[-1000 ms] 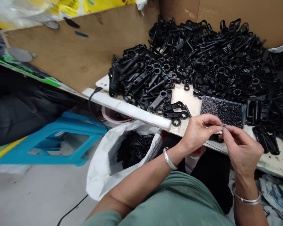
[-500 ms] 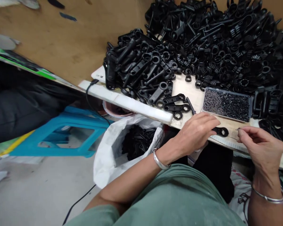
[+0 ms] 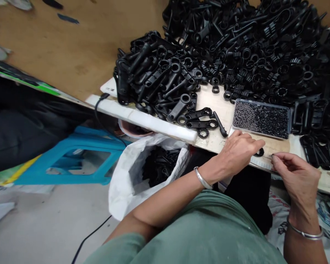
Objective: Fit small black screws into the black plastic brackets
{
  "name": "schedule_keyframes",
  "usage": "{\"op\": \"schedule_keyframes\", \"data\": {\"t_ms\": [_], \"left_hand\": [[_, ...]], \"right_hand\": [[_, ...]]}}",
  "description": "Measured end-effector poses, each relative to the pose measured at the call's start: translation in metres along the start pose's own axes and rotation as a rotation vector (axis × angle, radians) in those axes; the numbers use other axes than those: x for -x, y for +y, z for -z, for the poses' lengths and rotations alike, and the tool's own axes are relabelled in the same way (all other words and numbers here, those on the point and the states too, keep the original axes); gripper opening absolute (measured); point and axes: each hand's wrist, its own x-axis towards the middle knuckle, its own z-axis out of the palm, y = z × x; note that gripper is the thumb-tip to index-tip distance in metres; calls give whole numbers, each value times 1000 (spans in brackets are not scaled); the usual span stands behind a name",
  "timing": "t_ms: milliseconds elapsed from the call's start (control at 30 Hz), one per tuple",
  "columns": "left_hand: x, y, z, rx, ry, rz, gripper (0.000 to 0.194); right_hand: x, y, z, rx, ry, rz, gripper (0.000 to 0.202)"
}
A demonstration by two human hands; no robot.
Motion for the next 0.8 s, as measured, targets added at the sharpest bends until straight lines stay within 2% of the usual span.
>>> {"op": "schedule_keyframes", "data": {"t_ms": [167,400,567,800], "left_hand": [[-2,1,-6,-2,25,-11,25],[-2,0,-16,-37,171,-67,26],[-2,0,-21,-51,228,-77,28],[0,3,-22,-60,229,-59,30]], "right_hand": [[3,4,1,-4,0,-28,17],[5,5,-1,-9,20,-31,18],[6,6,-1,-14,17,-28,18],[5,4,-2,-25,29,-24,18]]}}
